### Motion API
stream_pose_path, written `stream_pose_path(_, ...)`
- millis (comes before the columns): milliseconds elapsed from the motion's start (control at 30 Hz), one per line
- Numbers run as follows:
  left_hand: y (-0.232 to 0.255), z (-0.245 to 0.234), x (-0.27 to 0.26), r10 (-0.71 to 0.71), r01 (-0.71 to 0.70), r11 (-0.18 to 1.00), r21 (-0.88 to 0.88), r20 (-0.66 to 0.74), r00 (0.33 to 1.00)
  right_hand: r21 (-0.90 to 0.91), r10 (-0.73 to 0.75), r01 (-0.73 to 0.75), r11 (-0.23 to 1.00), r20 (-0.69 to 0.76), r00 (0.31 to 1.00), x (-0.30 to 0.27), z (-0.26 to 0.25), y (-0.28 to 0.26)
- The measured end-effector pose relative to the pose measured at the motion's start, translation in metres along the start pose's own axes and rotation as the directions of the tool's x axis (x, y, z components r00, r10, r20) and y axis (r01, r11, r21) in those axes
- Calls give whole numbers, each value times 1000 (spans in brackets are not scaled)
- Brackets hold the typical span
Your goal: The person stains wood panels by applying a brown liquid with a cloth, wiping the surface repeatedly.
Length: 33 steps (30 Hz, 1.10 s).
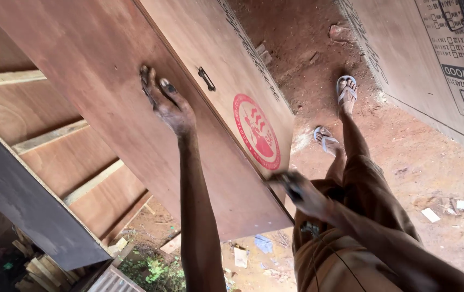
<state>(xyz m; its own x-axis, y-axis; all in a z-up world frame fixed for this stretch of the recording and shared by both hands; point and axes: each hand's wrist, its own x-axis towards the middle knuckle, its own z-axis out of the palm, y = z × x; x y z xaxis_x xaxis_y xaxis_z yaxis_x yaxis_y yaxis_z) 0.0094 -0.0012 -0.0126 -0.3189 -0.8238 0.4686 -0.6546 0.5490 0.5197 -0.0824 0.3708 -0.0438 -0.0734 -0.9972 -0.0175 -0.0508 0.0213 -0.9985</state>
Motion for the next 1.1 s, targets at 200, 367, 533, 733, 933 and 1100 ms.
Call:
stream_pose_path(200,-3,3,3,-18,17,1000,-9,-12,1000,607,186,-223,763,124,975,-43,-26,-16)
stream_pose_path(367,-15,2,-3,-7,7,1000,-4,16,1000,369,179,-146,918,-57,982,-6,3,1)
stream_pose_path(533,-26,3,-4,10,-10,1000,14,26,1000,105,304,-305,947,26,952,-100,19,-26)
stream_pose_path(733,-7,-11,-26,113,-113,994,-10,141,984,-1,94,-95,995,-126,987,-66,-16,-25)
stream_pose_path(933,59,-57,-117,143,-153,987,39,199,970,78,-48,62,995,-172,984,36,12,6)
stream_pose_path(1100,101,-74,-163,39,-51,997,61,187,982,-38,-99,97,995,-81,992,-95,26,14)
